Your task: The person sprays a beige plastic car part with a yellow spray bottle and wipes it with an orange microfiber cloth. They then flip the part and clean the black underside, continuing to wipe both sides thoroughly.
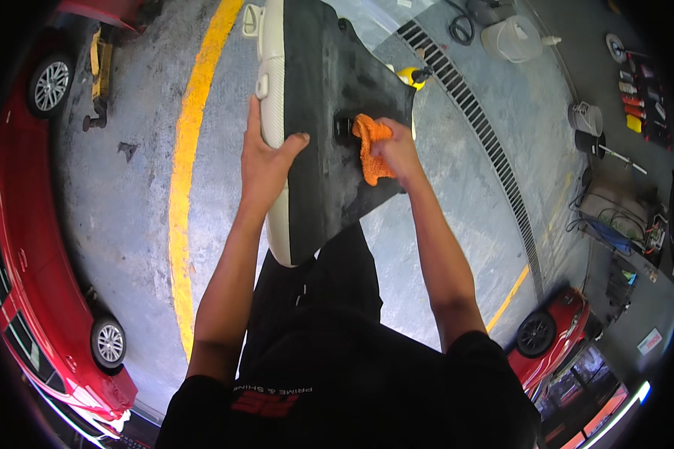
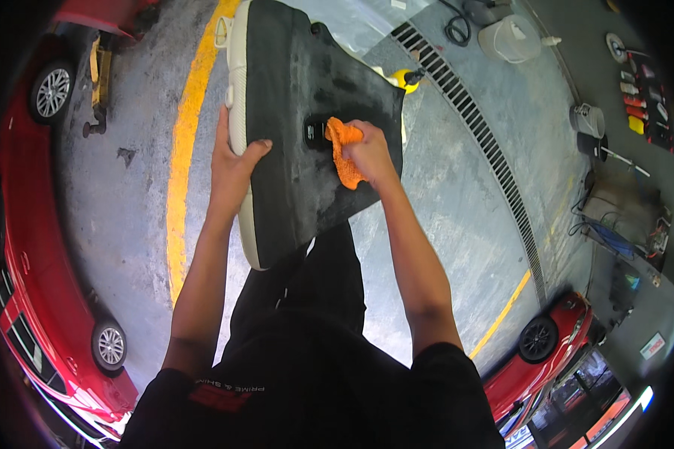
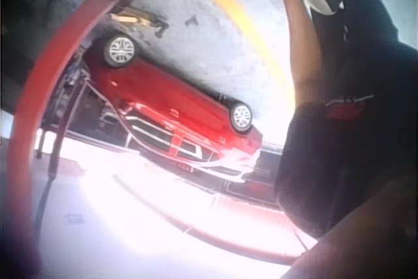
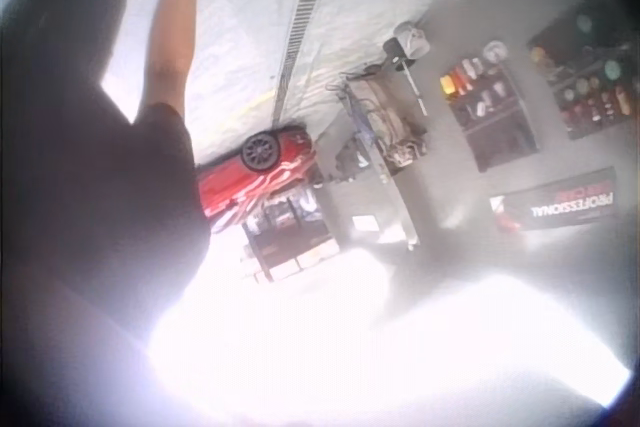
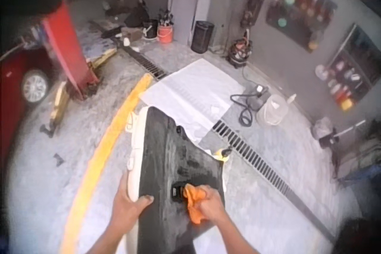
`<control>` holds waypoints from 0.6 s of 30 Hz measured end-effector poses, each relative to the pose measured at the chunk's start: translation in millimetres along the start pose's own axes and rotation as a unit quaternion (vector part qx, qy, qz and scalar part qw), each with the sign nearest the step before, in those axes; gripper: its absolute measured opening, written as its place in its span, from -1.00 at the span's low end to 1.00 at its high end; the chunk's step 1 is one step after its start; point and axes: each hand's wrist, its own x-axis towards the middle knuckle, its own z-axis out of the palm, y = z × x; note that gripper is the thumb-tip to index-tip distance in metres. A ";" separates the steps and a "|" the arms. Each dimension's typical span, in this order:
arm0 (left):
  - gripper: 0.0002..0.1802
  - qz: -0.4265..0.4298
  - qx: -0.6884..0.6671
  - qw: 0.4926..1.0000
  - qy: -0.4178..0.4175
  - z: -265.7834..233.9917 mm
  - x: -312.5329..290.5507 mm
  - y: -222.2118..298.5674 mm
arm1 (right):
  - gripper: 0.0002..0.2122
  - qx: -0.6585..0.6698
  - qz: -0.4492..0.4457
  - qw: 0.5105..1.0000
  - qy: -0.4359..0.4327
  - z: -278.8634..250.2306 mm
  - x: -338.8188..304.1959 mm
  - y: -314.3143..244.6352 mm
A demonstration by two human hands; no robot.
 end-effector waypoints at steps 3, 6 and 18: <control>0.19 0.021 0.013 1.000 -0.002 2.5 -2.2 -8.9 | -0.56 -0.405 -0.354 0.835 0.116 32.9 -20.8 -9.4; 0.15 -0.039 -0.078 0.996 -0.031 4.2 1.9 18.6 | -0.68 -0.456 -0.234 0.848 0.137 55.3 -12.9 -6.9; -0.06 0.029 -0.057 0.998 -0.021 15.0 -15.3 7.0 | -0.46 -0.245 -0.164 0.925 0.240 96.5 -72.9 95.8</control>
